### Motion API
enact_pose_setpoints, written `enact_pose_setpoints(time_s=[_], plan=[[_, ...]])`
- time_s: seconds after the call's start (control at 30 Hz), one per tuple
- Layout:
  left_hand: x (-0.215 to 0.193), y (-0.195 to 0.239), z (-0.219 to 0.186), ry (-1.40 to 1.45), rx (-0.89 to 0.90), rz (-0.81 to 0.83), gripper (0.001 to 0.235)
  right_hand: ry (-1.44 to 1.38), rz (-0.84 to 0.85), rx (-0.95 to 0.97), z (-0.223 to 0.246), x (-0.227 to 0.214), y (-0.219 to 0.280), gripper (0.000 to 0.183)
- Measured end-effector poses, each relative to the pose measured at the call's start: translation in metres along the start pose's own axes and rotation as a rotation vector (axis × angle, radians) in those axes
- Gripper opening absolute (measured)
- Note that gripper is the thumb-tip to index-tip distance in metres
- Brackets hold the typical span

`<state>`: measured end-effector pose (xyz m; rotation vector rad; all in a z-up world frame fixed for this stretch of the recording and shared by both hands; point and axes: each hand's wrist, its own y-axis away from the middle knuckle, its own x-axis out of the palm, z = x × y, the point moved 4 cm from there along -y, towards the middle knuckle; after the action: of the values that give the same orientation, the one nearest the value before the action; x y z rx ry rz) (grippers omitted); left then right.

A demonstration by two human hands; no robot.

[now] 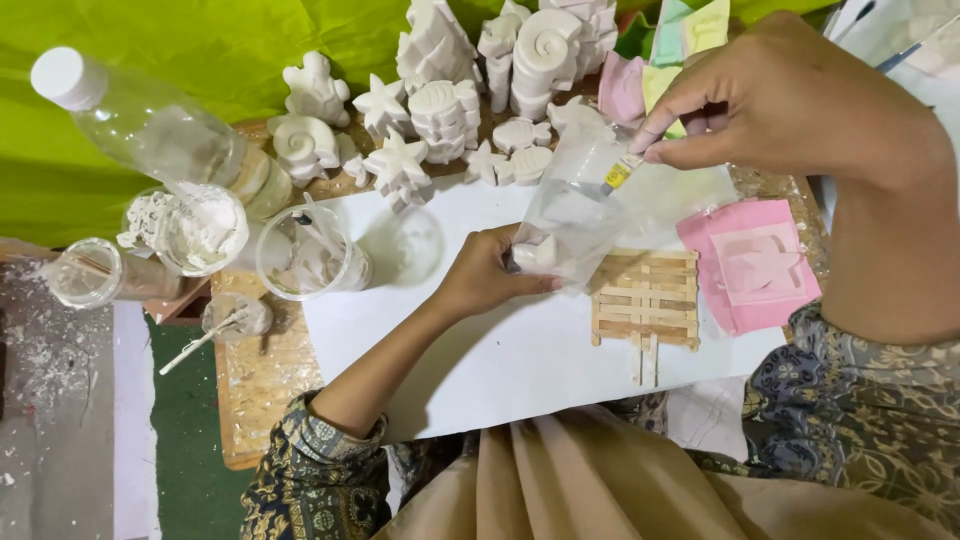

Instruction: The person wipes a star-shaped clay figure with a cloth and then places it inside a clear plastic bag using a thin tool to assist with positioning.

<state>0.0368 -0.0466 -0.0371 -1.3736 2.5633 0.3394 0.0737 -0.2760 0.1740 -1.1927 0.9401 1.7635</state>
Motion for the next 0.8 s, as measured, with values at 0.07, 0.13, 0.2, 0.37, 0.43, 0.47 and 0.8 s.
enact_pose_setpoints(time_s=[0.07, 0.13, 0.2, 0.37, 0.43, 0.47, 0.8], plan=[[-0.004, 0.004, 0.0, -0.001, 0.006, -0.027, 0.042, 0.032, 0.004, -0.028, 0.004, 0.002, -0.007, 0.015], [-0.007, 0.007, 0.0, -0.003, 0.013, -0.053, 0.038, 0.064, 0.007, -0.055, 0.009, 0.001, -0.013, 0.011], [-0.011, 0.01, 0.003, -0.01, -0.003, -0.117, 0.038, 0.085, -0.021, -0.153, 0.02, -0.002, -0.018, 0.013], [-0.02, 0.018, 0.001, -0.017, -0.008, -0.161, 0.037, 0.176, -0.01, -0.328, 0.028, 0.004, -0.032, 0.027], [-0.022, 0.019, 0.004, -0.023, -0.008, -0.175, 0.038, 0.216, 0.023, -0.36, 0.033, 0.004, -0.036, 0.02], [-0.023, 0.02, 0.006, -0.027, 0.001, -0.187, 0.038, 0.161, 0.017, -0.346, 0.036, 0.002, -0.037, 0.021], [-0.026, 0.021, 0.011, -0.048, 0.042, -0.249, 0.039, 0.253, 0.168, -0.176, 0.057, 0.0, -0.049, 0.013]])
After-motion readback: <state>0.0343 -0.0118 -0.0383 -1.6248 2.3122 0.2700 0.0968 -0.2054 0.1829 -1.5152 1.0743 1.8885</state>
